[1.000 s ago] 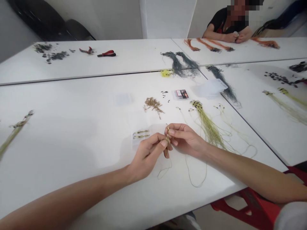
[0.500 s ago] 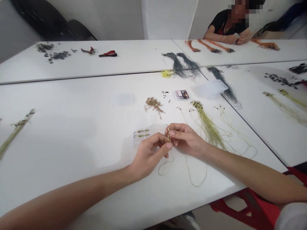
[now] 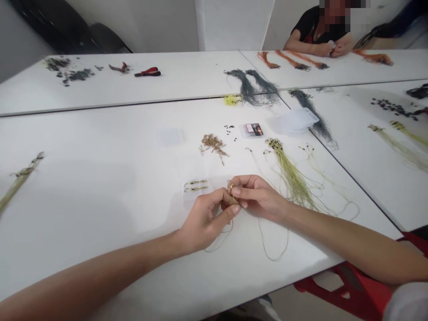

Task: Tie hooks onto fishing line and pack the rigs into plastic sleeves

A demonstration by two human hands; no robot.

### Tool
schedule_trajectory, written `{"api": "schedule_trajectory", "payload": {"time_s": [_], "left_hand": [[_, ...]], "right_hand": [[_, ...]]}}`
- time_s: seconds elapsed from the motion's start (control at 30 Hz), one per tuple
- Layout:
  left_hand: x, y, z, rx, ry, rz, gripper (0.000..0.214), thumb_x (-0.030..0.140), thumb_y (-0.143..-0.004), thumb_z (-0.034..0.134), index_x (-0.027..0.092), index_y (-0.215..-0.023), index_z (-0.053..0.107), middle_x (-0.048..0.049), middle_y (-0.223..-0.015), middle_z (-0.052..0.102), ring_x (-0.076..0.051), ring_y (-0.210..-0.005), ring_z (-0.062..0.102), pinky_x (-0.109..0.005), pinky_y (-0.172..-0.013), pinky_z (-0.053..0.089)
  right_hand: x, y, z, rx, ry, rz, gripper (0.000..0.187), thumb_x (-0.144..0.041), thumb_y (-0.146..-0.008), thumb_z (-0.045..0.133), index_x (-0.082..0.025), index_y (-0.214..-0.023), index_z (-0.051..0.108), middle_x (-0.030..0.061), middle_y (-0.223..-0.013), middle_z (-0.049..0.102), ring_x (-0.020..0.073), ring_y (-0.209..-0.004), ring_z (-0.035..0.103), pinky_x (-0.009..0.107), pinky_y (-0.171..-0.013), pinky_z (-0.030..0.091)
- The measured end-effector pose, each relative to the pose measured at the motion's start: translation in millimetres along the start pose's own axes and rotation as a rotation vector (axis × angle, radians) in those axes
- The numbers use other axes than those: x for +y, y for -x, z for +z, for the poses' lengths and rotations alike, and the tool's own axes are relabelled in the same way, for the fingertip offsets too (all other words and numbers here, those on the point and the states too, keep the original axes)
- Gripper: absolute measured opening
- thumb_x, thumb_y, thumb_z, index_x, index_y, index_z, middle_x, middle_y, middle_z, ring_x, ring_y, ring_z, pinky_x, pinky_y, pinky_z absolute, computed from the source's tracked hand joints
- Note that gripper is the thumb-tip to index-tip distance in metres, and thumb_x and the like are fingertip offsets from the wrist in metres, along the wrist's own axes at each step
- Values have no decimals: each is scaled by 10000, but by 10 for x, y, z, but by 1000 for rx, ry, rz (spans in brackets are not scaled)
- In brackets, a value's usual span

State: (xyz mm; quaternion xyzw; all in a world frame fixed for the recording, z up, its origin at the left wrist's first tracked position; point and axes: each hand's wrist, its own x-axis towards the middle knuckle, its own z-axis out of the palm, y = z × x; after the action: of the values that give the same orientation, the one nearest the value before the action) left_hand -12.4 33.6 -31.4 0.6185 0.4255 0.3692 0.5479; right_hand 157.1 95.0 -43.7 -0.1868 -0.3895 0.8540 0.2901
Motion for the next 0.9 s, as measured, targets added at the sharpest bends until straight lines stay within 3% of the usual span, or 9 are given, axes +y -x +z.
{"api": "schedule_trajectory", "payload": {"time_s": [0.4,0.9], "left_hand": [[-7,-1,-24,-26,-10,27,189,249,-926,549,157,-772,493,-15,-791,610,-80,-629,483,-223,-568,421],[6,-10,44,14,176,-3,153,289,-922,550,163,-842,519,-29,-850,549,-105,-689,489,-240,-586,488]], "right_hand": [[-3,13,-3,2,8,7,83,-163,-852,633,-145,-775,661,-27,-550,515,122,-573,491,370,-755,442],[-47,-21,-42,31,-6,13,67,-180,-838,656,-129,-841,700,-19,-552,561,94,-547,490,250,-607,406]]}}
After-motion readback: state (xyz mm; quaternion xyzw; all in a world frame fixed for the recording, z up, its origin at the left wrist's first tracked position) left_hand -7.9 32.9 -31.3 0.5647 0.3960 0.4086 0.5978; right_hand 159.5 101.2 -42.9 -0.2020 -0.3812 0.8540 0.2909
